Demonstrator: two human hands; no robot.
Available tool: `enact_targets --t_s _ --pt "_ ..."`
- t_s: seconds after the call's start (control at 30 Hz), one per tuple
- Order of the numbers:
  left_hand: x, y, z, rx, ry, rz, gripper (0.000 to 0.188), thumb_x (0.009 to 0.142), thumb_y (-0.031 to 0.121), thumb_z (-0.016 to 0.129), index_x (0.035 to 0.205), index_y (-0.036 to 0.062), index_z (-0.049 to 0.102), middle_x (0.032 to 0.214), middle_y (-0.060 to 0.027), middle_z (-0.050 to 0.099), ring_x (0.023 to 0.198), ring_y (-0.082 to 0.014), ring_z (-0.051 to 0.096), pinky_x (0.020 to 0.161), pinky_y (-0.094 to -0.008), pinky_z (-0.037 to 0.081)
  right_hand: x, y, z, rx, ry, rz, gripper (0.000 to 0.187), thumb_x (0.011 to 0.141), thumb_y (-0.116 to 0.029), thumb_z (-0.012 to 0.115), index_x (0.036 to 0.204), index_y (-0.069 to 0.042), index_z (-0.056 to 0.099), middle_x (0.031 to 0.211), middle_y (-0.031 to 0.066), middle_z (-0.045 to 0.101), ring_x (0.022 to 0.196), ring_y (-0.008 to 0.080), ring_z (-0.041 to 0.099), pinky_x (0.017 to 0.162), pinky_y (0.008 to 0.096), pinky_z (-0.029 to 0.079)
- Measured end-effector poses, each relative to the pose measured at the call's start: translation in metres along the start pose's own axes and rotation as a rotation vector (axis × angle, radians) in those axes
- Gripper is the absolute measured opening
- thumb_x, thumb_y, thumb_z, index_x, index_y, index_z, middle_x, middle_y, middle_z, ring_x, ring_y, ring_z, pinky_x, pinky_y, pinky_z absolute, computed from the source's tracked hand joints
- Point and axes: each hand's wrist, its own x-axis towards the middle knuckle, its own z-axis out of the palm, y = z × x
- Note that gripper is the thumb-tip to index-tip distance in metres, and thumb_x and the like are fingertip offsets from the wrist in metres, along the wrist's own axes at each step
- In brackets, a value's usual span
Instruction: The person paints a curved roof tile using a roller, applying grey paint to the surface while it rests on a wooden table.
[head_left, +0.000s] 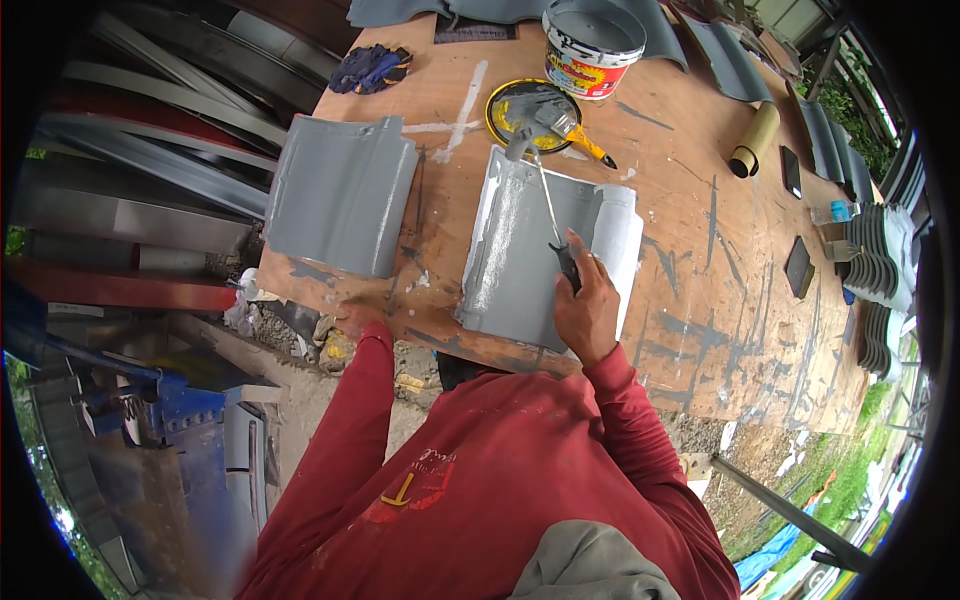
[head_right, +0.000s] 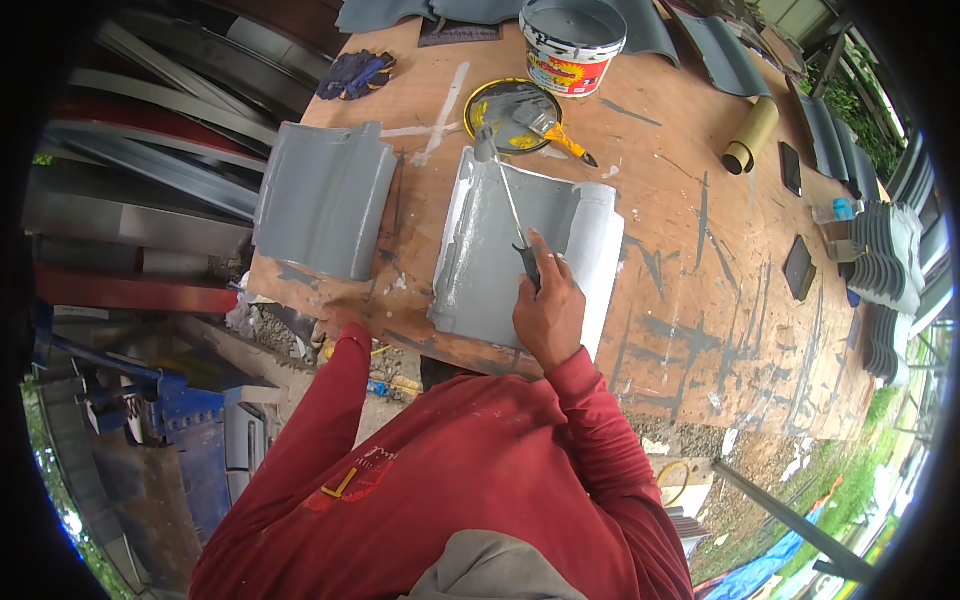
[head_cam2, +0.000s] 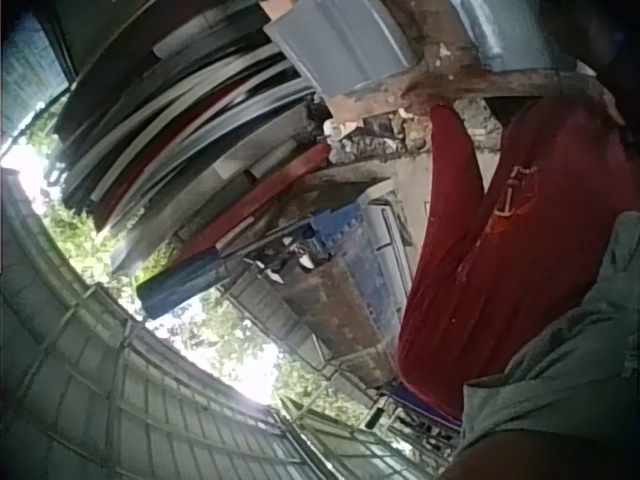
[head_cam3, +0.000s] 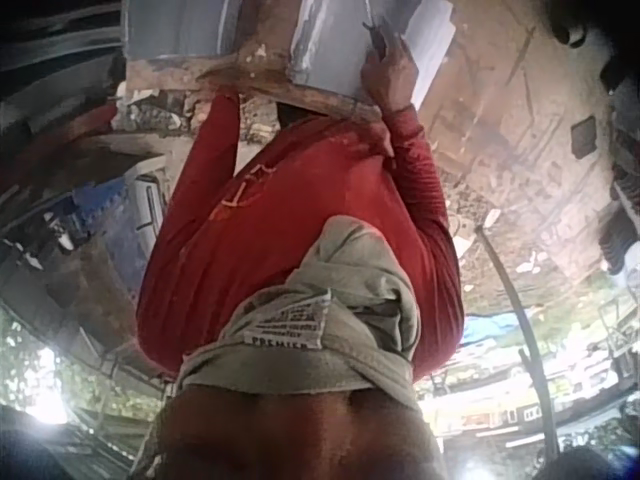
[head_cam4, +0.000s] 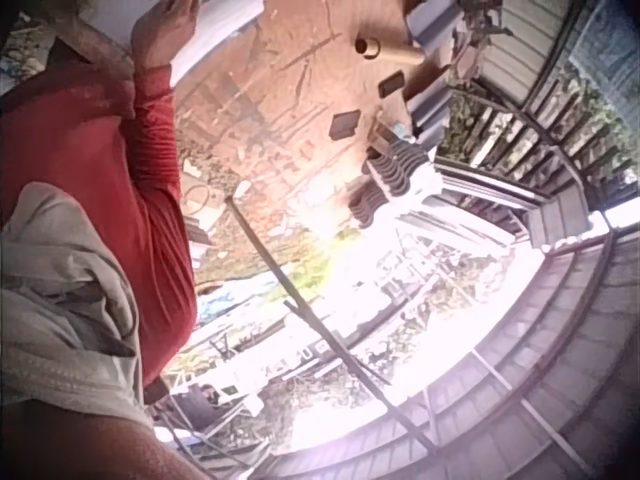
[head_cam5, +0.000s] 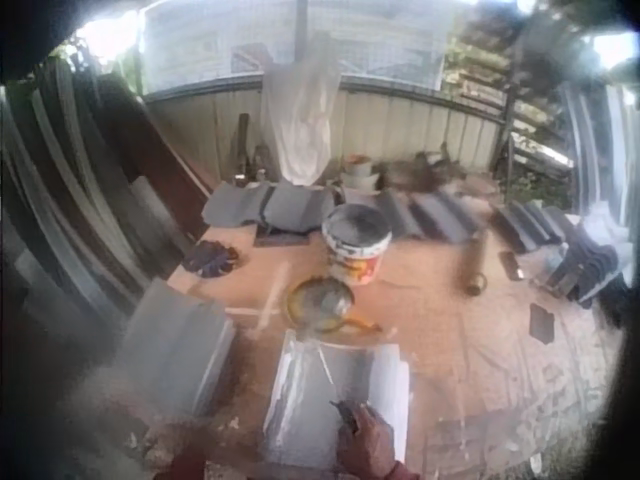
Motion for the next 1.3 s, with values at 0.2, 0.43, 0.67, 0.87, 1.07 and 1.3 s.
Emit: enact_targets --t_s 0.2,0.43,0.67,0.87,1.07,1.3 --pt "0.016 -0.007 0.002 -0.017 -0.026 0.003 0.070 0.098 0.060 0.047 0.130 -0.0005 0.062 0.122 -0.0276 0.068 0.112 -0.0477 0.065 0.096 -0.0573 0.051 0.000 -0.001 0.038 0.211 -0.191 0.101 0.058 0.084 -0.001 0.068 0.141 0.002 0.054 0.107 0.0256 0.068 0.095 0.0448 0.067 0.086 0.0474 0.053" --pt "0.019 -0.017 0.009 -0.045 -0.027 0.021 0.071 0.097 0.059 0.049 0.134 -0.0010 0.061 0.122 -0.0271 0.068 0.113 -0.0451 0.066 0.096 -0.0546 0.052 -0.061 -0.030 0.013 0.464 -0.381 0.286 0.054 0.087 -0.005 0.069 0.138 0.005 0.055 0.098 0.0281 0.067 0.087 0.0439 0.068 0.079 0.0466 0.054" --pt "0.000 -0.001 -0.001 -0.070 -0.041 -0.018 0.068 0.096 0.059 0.050 0.129 0.0008 0.064 0.120 -0.0253 0.070 0.110 -0.0441 0.068 0.094 -0.0536 0.054 0.008 -0.023 0.057 0.540 -0.212 0.289 0.051 0.093 -0.002 0.065 0.141 0.009 0.051 0.093 0.0157 0.062 0.062 0.0205 0.072 0.054 0.0326 0.055" --pt "0.013 -0.011 0.001 -0.066 0.007 0.010 0.064 0.095 0.058 0.053 0.126 0.0037 0.068 0.115 -0.0236 0.072 0.105 -0.0418 0.070 0.091 -0.0532 0.055 -0.043 -0.040 0.035 0.594 -0.272 0.321 0.048 0.089 -0.002 0.066 0.133 0.011 0.054 0.084 0.0218 0.066 0.057 0.0245 0.070 0.053 0.0362 0.054" --pt "0.015 -0.006 0.004 -0.032 0.084 -0.012 0.062 0.096 0.055 0.053 0.126 0.0037 0.068 0.114 -0.0234 0.073 0.104 -0.0424 0.070 0.091 -0.0534 0.056 -0.013 -0.018 0.066 0.503 -0.186 0.157 0.048 0.088 -0.002 0.067 0.132 0.011 0.055 0.085 0.0205 0.065 0.058 0.0237 0.070 0.053 0.0348 0.054" --pt "0.025 -0.015 0.010 -0.005 0.011 0.014 0.066 0.098 0.059 0.046 0.134 0.0064 0.063 0.123 -0.0239 0.070 0.109 -0.0447 0.068 0.095 -0.0551 0.053 -0.022 -0.013 0.053 0.598 -0.258 0.269 0.048 0.091 0.000 0.065 0.135 0.014 0.052 0.085 0.0109 0.058 0.062 0.0187 0.071 0.053 0.0332 0.057"
